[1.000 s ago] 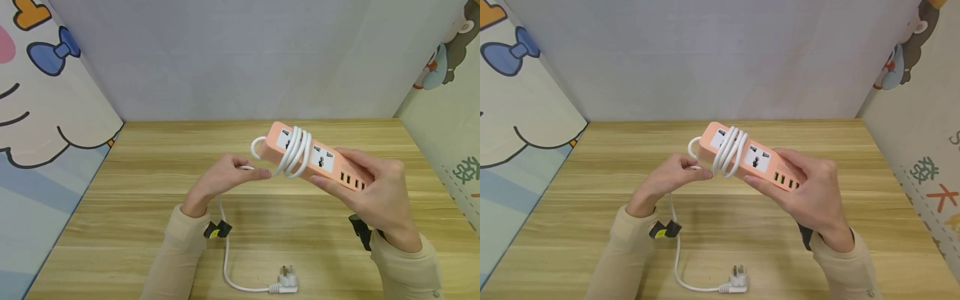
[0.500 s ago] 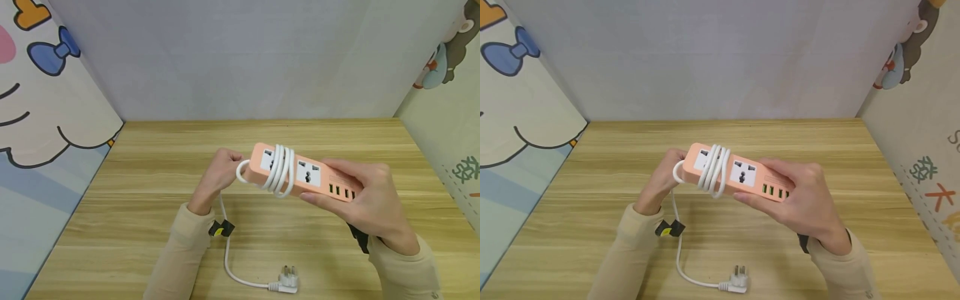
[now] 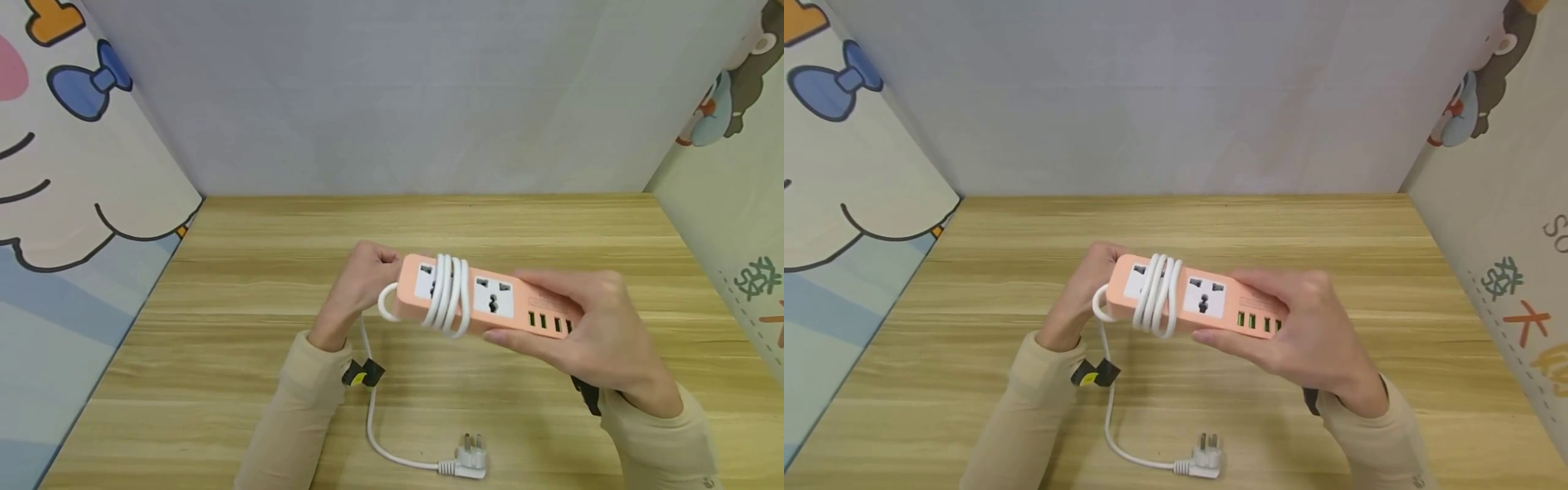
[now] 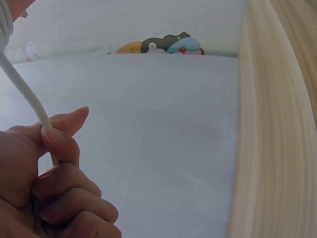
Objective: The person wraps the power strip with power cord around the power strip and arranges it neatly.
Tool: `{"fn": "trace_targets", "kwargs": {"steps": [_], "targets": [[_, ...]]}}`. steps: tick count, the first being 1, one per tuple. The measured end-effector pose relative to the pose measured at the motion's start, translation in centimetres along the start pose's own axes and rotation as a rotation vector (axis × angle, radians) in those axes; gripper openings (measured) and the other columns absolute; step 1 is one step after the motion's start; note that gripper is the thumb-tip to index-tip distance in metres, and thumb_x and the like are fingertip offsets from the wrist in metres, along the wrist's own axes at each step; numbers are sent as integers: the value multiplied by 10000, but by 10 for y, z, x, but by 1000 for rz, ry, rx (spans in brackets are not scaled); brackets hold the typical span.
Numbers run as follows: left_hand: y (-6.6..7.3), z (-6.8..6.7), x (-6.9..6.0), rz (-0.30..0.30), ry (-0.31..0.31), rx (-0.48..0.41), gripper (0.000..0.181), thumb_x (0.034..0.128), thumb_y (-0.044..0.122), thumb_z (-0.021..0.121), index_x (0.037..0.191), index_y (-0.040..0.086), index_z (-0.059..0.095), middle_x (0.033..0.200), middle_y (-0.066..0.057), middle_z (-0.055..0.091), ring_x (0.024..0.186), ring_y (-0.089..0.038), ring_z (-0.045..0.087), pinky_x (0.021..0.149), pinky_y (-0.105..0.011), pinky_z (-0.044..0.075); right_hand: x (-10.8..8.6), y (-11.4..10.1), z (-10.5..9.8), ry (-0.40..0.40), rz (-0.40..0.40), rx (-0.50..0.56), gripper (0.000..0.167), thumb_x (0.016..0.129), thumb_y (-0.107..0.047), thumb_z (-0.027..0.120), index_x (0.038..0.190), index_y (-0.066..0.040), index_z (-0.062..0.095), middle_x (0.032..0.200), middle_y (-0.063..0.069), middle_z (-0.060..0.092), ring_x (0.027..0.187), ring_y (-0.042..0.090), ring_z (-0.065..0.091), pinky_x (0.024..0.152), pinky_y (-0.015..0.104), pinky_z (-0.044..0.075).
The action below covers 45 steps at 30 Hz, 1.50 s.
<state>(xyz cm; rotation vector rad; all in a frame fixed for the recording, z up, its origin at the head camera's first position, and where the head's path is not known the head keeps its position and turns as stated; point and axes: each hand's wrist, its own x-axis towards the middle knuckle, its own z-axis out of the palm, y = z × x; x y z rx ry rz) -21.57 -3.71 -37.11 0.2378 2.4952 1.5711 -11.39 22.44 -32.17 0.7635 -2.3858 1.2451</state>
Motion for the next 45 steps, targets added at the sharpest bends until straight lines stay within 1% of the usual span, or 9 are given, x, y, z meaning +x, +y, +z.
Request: {"fn": "trace_targets", "kwargs": {"steps": [4, 9, 14, 18, 21, 28, 31, 37, 45], "targets": [[2, 0, -2, -11, -16, 20, 573, 894, 469, 748, 496, 147, 493, 465, 61, 376, 469, -109, 326, 473, -253, 301, -1, 1, -1, -35, -5, -26, 525, 597, -119, 976, 1073, -194, 766, 862, -87, 743, 588, 24, 582, 566, 165, 451], [4, 1, -3, -25, -24, 41, 618, 881, 503, 750, 493, 171, 402, 486, 67, 283, 482, -110, 266, 490, -255, 258, -1, 4, -3, -80, -35, -62, 536, 599, -153, 977, 1090, -180, 764, 895, -71, 753, 615, 12, 581, 572, 154, 449], [4, 2, -4, 4, -43, 44, 644, 889, 485, 751, 495, 170, 352, 491, 68, 239, 478, -109, 216, 482, -253, 225, -2, 9, -3, -125, -71, -84, 533, 595, -210, 985, 1075, -136, 765, 872, -57, 750, 606, -10, 555, 559, 144, 445], [4, 2, -5, 10, -54, 68, 602, 890, 491, 750, 495, 164, 435, 487, 79, 249, 475, -103, 220, 470, -252, 220, -3, 10, -2, -167, -78, -100, 554, 610, -282, 985, 1089, -114, 763, 871, -50, 752, 618, -22, 560, 559, 136, 448], [4, 2, -5, 5, -60, 82, 572, 887, 498, 752, 505, 153, 502, 482, 82, 256, 469, -99, 218, 455, -252, 208, -3, 10, -1, -200, -79, -101, 545, 634, -335, 974, 1089, -121, 765, 872, -59, 748, 621, -23, 556, 551, 128, 430], [5, 1, -6, 13, -64, 101, 523, 869, 506, 766, 535, 138, 603, 483, 83, 252, 463, -105, 209, 444, -259, 206, -2, 10, 3, -270, -95, -90, 434, 704, -414, 927, 1052, -223, 753, 817, -156, 692, 566, -55, 496, 515, 101, 373], [4, 1, -6, 15, -59, 117, 504, 863, 502, 773, 551, 132, 633, 483, 83, 267, 465, -104, 229, 445, -262, 217, -2, 11, 5, -301, -100, -98, 394, 732, -428, 907, 1033, -239, 740, 786, -179, 662, 550, -69, 473, 507, 93, 363], [6, 1, -7, 18, -72, 158, 516, 855, 505, 777, 535, 137, 607, 491, 83, 296, 469, -99, 262, 446, -256, 227, -2, 11, 6, -348, -77, -134, 395, 760, -459, 880, 1051, -228, 747, 756, -207, 633, 539, -80, 443, 500, 95, 350], [12, 2, -11, 20, -102, 176, 552, 862, 498, 776, 501, 150, 545, 464, 70, 363, 442, -89, 239, 429, -248, 212, 0, 9, 7, -383, -91, -160, 293, 791, -491, 848, 930, -285, 691, 691, -223, 549, 524, -95, 402, 488, 91, 324]]}}
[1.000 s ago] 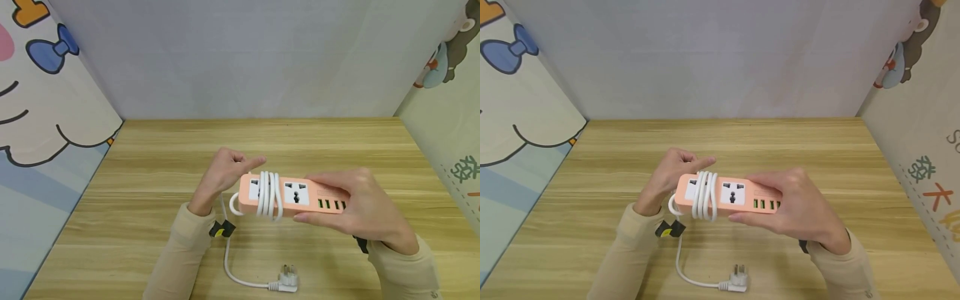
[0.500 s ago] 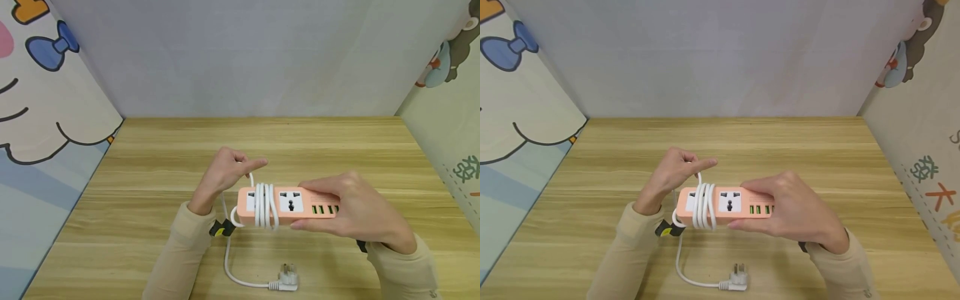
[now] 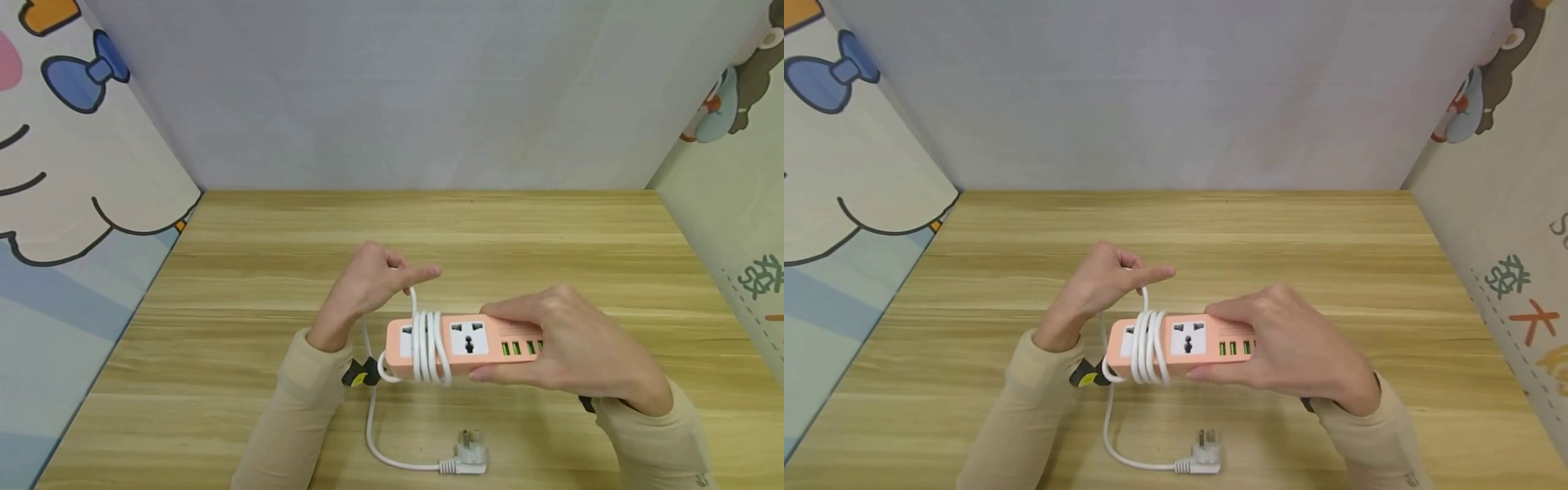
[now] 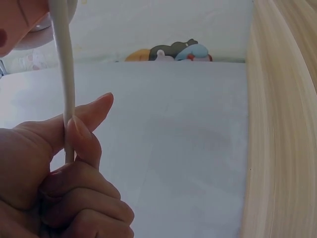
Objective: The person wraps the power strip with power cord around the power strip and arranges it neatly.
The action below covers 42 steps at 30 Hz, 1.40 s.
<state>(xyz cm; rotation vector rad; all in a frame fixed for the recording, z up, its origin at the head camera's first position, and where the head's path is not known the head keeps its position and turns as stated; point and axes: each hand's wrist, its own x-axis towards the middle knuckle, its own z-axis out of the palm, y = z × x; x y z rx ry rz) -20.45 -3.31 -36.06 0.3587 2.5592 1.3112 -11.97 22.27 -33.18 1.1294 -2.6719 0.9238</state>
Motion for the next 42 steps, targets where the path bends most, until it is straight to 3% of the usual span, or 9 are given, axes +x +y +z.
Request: {"fn": "trace_targets", "kwargs": {"steps": [7, 13, 21, 28, 33, 38, 42], "targets": [[2, 0, -2, -3, -13, 24, 551, 875, 497, 765, 507, 146, 552, 452, 63, 348, 429, -89, 219, 419, -245, 201, 2, 0, 4, -12, -18, -22, 289, 805, -499, 835, 865, -292, 642, 654, -220, 491, 523, -102, 380, 487, 85, 316], [5, -1, -5, -28, -30, 50, 543, 887, 500, 751, 520, 145, 567, 455, 55, 369, 423, -92, 228, 419, -245, 202, 3, 0, 9, -29, 16, -67, 305, 794, -534, 830, 843, -297, 644, 640, -231, 478, 516, -102, 373, 482, 101, 318], [17, -4, -15, -69, -31, 81, 605, 907, 547, 708, 514, 164, 452, 534, -20, 598, 426, -97, 274, 429, -248, 233, 4, 0, 12, -41, 38, -80, 309, 783, -536, 838, 869, -289, 674, 637, -229, 485, 509, -100, 352, 466, 133, 326], [23, -7, -21, -80, -56, 112, 602, 928, 577, 664, 524, 160, 506, 566, 2, 626, 429, -94, 297, 443, -255, 272, 5, -2, 15, -26, 28, -133, 327, 754, -516, 864, 843, -269, 669, 624, -219, 467, 509, -103, 351, 464, 119, 321], [26, -8, -24, -84, -62, 142, 594, 951, 591, 619, 546, 166, 527, 710, 4, 720, 444, -100, 339, 472, -263, 321, 7, -3, 16, -40, 73, -170, 334, 755, -501, 863, 809, -250, 650, 607, -199, 458, 500, -84, 352, 460, 151, 329], [32, -7, -30, -68, -32, 184, 536, 974, 577, 592, 646, 158, 654, 711, 24, 698, 496, -112, 417, 535, -280, 396, 7, -3, 17, -36, 79, -193, 348, 764, -510, 851, 818, -231, 650, 611, -184, 464, 512, -73, 350, 468, 160, 325], [36, -6, -36, -44, -15, 180, 521, 991, 558, 575, 689, 150, 692, 562, 50, 522, 504, -109, 386, 528, -277, 363, 7, -3, 17, -12, 101, -234, 373, 754, -479, 867, 820, -183, 649, 617, -151, 476, 520, -38, 350, 471, 169, 326]]}}
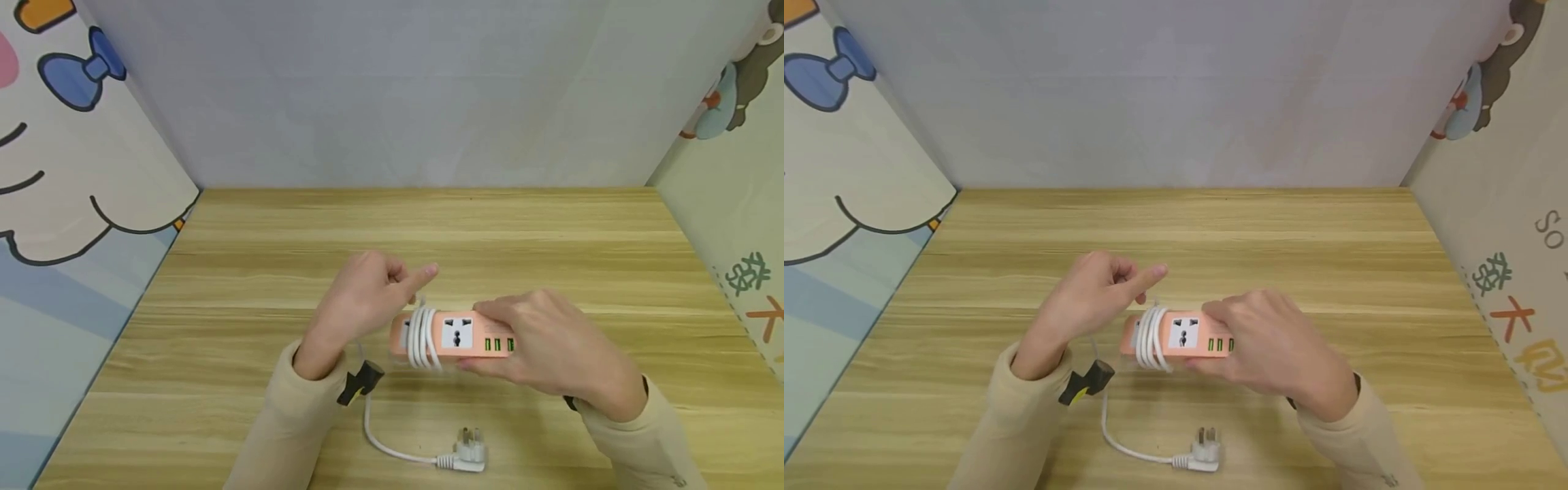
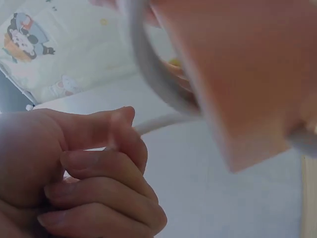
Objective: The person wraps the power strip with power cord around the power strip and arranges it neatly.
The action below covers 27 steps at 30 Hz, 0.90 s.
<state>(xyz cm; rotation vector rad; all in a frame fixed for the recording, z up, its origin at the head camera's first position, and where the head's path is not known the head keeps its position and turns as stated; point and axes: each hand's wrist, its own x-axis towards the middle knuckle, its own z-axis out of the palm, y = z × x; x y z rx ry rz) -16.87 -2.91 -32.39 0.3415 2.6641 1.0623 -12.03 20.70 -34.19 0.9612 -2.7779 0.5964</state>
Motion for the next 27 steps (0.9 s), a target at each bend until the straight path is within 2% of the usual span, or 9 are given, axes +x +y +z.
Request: {"fn": "trace_targets", "kwargs": {"steps": [3, 7, 14, 17, 21, 27], "targets": [[3, 1, -3, 26, -11, -17, 517, 1015, 528, 549, 691, 143, 670, 545, 42, 431, 513, -110, 385, 512, -276, 342, 2, 2, 2, 28, 35, -44, 387, 739, -446, 885, 796, -158, 633, 615, -119, 477, 525, 1, 348, 478, 183, 327], [6, 4, -4, 64, -18, -17, 497, 1045, 467, 521, 678, 143, 607, 566, 39, 435, 533, -118, 420, 513, -275, 353, 3, 5, 6, 53, 60, -68, 385, 738, -453, 882, 781, -161, 635, 605, -114, 475, 516, 14, 348, 476, 196, 323], [8, 8, -5, 120, 44, 1, 473, 1047, 438, 523, 678, 156, 612, 574, 46, 417, 539, -113, 411, 500, -271, 341, 3, 5, 7, 123, 76, -70, 383, 743, -459, 869, 751, -180, 607, 573, -119, 435, 486, 11, 342, 458, 201, 315], [9, 11, -5, 153, 73, 5, 442, 1044, 429, 532, 713, 166, 658, 573, 52, 422, 538, -103, 407, 499, -265, 335, 3, 5, 7, 168, 72, -77, 404, 738, -450, 873, 721, -185, 570, 559, -121, 426, 472, 4, 337, 449, 195, 310], [11, 15, -6, 180, 79, -5, 408, 1053, 410, 527, 785, 170, 719, 557, 57, 401, 513, -92, 367, 484, -250, 301, 2, 7, 10, 238, 46, -100, 423, 719, -429, 885, 697, -183, 542, 549, -119, 423, 467, -4, 324, 445, 184, 301], [12, 20, -6, 208, 94, -27, 433, 1054, 410, 526, 738, 162, 687, 530, 56, 376, 478, -91, 315, 464, -242, 254, 2, 8, 13, 316, 36, -117, 383, 719, -425, 879, 728, -160, 603, 548, -105, 451, 466, -1, 345, 446, 182, 306]]}}
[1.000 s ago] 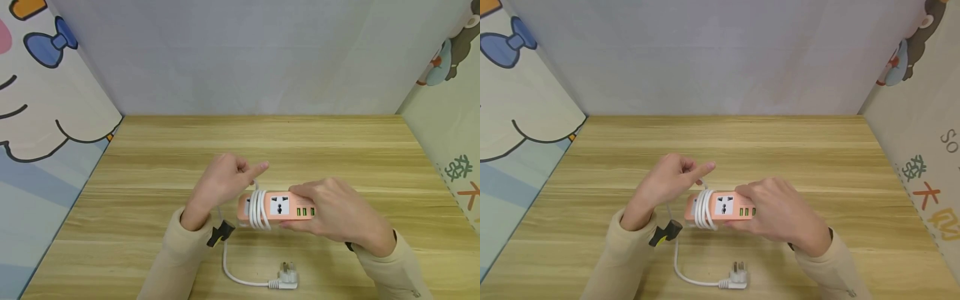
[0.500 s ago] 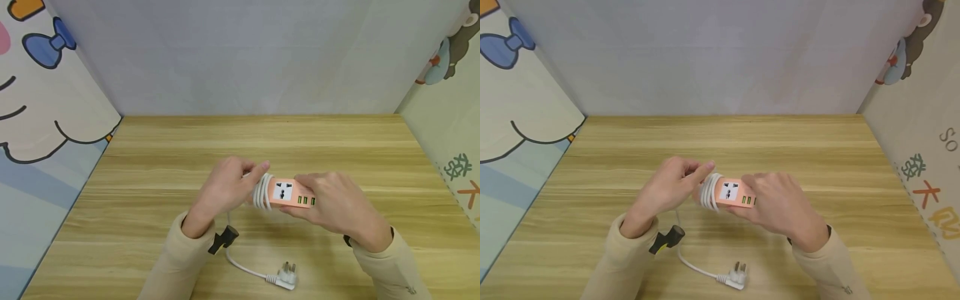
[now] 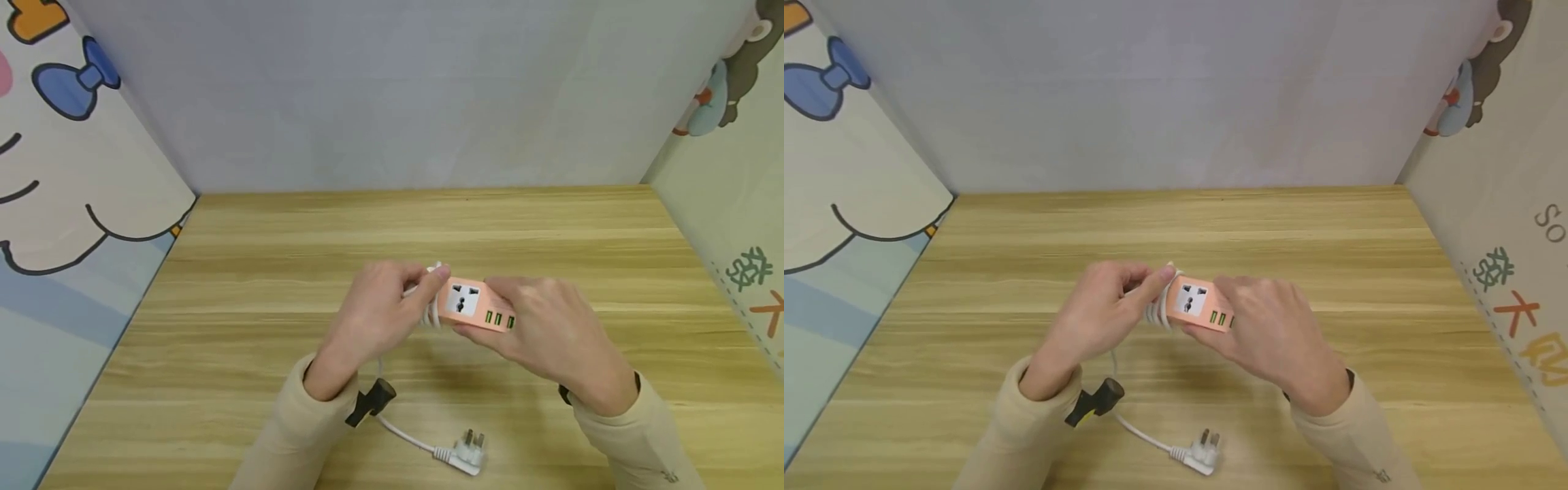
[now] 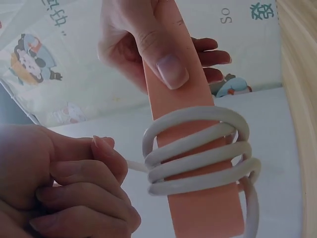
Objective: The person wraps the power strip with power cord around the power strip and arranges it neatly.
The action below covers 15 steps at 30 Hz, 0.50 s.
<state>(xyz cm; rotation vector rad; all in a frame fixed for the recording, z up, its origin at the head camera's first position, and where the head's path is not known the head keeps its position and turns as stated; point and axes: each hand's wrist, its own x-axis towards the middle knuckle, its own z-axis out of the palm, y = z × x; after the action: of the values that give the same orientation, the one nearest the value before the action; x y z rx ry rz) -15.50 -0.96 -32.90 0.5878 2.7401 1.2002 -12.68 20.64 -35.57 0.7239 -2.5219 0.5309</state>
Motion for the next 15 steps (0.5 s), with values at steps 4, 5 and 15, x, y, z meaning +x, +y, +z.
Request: {"fn": "trace_targets", "kwargs": {"steps": [4, 5, 15], "targets": [[1, 2, -1, 32, 27, -8, 438, 1052, 405, 532, 736, 136, 673, 547, 48, 412, 482, -92, 343, 461, -239, 273, 2, -2, 2, 46, 16, -2, 358, 729, -434, 872, 773, -151, 657, 548, -98, 465, 464, 1, 358, 439, 180, 313], [1, 2, -1, 42, 34, -10, 438, 1053, 401, 532, 737, 129, 670, 549, 47, 416, 481, -93, 347, 458, -239, 275, 2, -3, 2, 56, 22, -2, 353, 731, -434, 872, 783, -150, 669, 548, -97, 467, 463, 1, 359, 437, 181, 315], [7, 6, -9, 93, 49, -49, 440, 1061, 405, 517, 703, 176, 631, 529, 71, 374, 468, -61, 318, 468, -226, 260, 4, -5, 2, 123, 106, -3, 458, 780, -548, 818, 801, -107, 697, 530, -74, 427, 465, 34, 319, 440, 219, 292]]}}
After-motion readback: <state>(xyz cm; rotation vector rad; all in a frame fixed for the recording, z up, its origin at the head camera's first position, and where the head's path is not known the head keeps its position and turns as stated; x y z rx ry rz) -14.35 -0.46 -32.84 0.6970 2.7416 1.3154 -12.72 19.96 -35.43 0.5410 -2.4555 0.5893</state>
